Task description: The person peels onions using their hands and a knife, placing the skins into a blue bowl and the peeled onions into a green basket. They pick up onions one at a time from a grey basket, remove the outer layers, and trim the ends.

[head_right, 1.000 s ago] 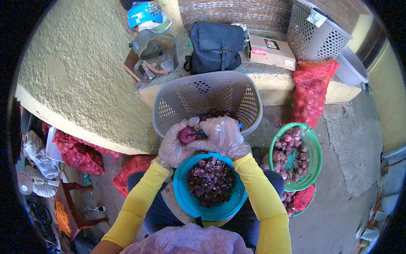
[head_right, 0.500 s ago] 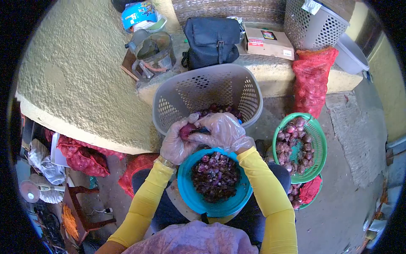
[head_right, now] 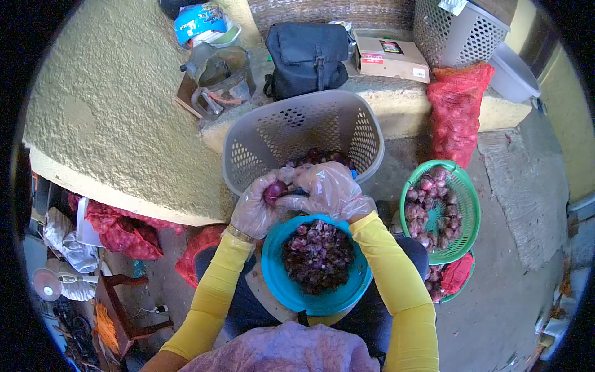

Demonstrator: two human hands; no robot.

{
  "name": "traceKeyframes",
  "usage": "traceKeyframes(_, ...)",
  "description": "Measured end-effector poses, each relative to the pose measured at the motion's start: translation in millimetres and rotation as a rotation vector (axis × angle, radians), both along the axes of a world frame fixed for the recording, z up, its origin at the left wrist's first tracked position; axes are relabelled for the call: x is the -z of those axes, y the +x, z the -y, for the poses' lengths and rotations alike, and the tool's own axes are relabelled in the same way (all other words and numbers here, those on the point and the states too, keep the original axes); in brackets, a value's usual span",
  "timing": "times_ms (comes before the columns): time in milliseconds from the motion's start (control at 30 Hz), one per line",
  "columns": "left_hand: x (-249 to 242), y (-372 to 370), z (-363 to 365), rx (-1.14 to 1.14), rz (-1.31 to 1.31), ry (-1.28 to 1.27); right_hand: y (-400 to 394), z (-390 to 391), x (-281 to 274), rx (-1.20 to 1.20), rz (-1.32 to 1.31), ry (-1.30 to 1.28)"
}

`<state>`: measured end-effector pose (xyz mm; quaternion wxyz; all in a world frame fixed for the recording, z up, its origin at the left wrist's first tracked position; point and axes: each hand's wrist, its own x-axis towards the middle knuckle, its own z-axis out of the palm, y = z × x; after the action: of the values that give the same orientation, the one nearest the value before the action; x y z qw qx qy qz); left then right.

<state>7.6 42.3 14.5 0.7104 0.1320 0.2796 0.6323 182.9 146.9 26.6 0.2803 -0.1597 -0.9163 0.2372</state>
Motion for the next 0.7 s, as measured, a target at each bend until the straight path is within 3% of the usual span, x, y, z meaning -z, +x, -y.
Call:
traceKeyframes(367,6.5,-1.2,2.5,0.005,-0.024,-0.106,1.3,2.1,7.2,0.015,0.136,0.168)
traceKeyframes(567,16.2,-11.0,0.1,0.014,-0.135,-0.115,1.9,7.4,11.6,-0.100,0.095,0.046)
traceKeyframes(700,10.8,-5.7,-1.7,0.009,-0.068,-0.002,3.7,4.7,-3.1,-0.009,0.139,0.054)
